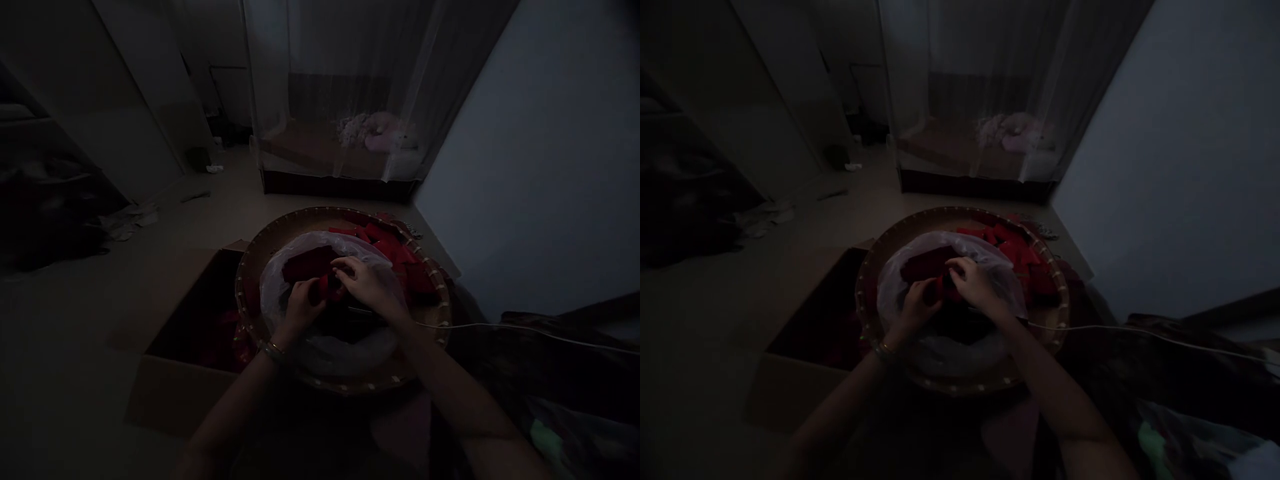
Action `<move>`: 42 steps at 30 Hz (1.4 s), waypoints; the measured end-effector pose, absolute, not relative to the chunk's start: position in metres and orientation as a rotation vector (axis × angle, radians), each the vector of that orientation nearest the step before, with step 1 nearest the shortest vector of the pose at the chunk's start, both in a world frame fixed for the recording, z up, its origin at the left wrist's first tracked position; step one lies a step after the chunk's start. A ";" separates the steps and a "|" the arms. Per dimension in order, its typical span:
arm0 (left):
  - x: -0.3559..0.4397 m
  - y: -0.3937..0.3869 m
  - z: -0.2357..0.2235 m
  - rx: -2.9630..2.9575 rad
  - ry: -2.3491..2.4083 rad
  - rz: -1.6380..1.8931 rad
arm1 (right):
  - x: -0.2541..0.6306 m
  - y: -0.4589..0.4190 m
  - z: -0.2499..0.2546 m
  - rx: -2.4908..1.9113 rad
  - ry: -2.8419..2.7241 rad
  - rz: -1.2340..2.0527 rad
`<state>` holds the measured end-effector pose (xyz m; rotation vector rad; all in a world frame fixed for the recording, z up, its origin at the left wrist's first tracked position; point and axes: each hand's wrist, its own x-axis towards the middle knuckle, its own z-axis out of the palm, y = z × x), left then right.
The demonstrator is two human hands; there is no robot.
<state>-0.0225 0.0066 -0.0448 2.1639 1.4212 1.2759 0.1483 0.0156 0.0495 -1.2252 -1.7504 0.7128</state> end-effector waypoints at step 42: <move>-0.023 0.000 -0.031 1.352 0.851 0.612 | 0.155 0.008 0.032 -1.245 -2.054 0.462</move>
